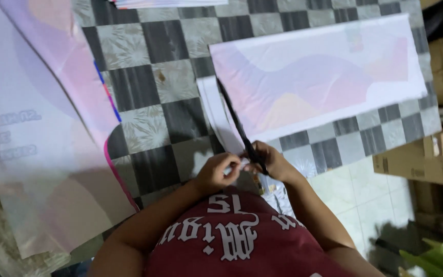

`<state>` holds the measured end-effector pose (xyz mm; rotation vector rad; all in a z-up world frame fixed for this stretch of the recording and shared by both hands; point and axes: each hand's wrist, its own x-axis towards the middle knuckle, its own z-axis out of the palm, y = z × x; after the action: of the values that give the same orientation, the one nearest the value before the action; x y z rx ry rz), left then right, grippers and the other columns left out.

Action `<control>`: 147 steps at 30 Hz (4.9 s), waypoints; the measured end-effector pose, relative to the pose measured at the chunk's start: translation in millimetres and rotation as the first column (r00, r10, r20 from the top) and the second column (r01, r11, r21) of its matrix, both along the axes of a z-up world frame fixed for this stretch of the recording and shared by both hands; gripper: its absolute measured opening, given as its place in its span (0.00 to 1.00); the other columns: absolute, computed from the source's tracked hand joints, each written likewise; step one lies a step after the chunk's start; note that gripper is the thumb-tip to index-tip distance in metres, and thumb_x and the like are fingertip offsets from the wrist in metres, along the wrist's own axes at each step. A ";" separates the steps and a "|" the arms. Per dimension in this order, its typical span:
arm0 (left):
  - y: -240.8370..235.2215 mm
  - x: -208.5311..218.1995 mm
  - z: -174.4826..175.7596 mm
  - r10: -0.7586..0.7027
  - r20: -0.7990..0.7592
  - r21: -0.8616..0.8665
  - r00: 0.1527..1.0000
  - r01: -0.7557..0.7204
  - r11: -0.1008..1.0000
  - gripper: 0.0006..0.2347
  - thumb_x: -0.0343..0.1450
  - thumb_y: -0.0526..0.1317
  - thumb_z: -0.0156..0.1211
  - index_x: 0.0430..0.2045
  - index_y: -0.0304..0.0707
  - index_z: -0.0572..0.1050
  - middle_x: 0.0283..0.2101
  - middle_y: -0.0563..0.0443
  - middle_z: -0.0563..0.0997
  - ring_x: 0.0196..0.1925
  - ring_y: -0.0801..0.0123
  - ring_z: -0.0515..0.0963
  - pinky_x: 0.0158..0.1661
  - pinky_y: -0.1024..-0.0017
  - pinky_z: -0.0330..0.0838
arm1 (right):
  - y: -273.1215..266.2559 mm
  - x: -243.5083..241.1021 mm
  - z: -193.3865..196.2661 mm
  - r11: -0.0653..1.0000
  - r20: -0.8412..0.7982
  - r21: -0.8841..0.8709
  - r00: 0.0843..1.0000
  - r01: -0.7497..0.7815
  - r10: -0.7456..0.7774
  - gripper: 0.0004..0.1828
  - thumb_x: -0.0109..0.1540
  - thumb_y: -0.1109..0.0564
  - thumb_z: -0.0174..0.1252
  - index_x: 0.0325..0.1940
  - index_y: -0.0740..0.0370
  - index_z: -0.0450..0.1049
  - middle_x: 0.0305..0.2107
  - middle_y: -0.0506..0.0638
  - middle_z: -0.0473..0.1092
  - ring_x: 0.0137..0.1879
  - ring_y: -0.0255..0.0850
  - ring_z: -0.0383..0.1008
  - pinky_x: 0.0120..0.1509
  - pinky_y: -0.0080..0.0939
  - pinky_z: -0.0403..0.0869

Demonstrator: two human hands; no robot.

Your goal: The person uses scissors to cut a large sheet of printed paper on a checkered table. They trim the edges and cut along the design, occasionally adjusting the paper's position.

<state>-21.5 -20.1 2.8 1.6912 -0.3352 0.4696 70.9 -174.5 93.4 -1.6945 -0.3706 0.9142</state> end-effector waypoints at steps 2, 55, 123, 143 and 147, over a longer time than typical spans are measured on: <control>-16.2 -0.9 7.9 -0.103 0.016 -0.018 0.995 0.103 0.995 0.03 0.69 0.36 0.53 0.32 0.40 0.72 0.27 0.49 0.75 0.27 0.55 0.77 0.27 0.66 0.72 | -30.6 -12.9 -2.7 1.000 0.016 0.018 1.000 0.011 -0.011 0.18 0.48 0.66 0.70 0.36 0.67 0.69 0.23 0.58 0.72 0.22 0.37 0.70 0.27 0.30 0.68; 38.4 133.6 28.8 0.638 0.084 0.901 0.765 -0.332 0.280 0.32 0.66 0.34 0.66 0.61 0.03 0.63 0.60 0.06 0.62 0.60 0.20 0.56 0.49 0.29 0.45 | -444.6 83.7 -12.5 0.662 -0.038 -0.509 0.753 0.551 -0.657 0.17 0.53 0.51 0.64 0.35 0.65 0.70 0.24 0.53 0.68 0.25 0.39 0.67 0.29 0.37 0.66; -420.7 354.5 -31.4 0.167 0.275 0.663 0.947 -0.313 0.680 0.05 0.63 0.37 0.64 0.29 0.46 0.77 0.31 0.56 0.72 0.34 0.66 0.73 0.29 0.71 0.66 | -472.4 180.7 -45.3 0.907 -0.296 -0.099 0.858 0.410 -0.421 0.25 0.60 0.37 0.54 0.37 0.65 0.67 0.18 0.56 0.66 0.24 0.46 0.72 0.28 0.38 0.69; -419.5 354.3 -22.3 0.168 0.277 0.652 0.946 -0.313 0.690 0.03 0.64 0.37 0.64 0.28 0.46 0.77 0.31 0.56 0.71 0.36 0.67 0.72 0.32 0.72 0.66 | -474.3 166.9 -78.6 0.864 -0.192 -0.188 0.845 0.467 -0.499 0.20 0.60 0.44 0.60 0.29 0.64 0.69 0.11 0.54 0.65 0.16 0.42 0.70 0.22 0.33 0.66; -419.8 355.4 -24.4 0.173 0.281 0.638 0.944 -0.318 0.701 0.03 0.63 0.36 0.64 0.27 0.46 0.77 0.30 0.56 0.72 0.36 0.66 0.73 0.32 0.72 0.66 | -469.8 167.8 -72.9 0.863 -0.202 -0.186 0.841 0.470 -0.502 0.20 0.59 0.44 0.61 0.30 0.64 0.69 0.11 0.54 0.66 0.16 0.41 0.70 0.22 0.32 0.66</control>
<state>334.0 -439.9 -21.6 2.4378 -0.4656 0.7909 238.7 -644.3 20.5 -1.6564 0.2896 0.7583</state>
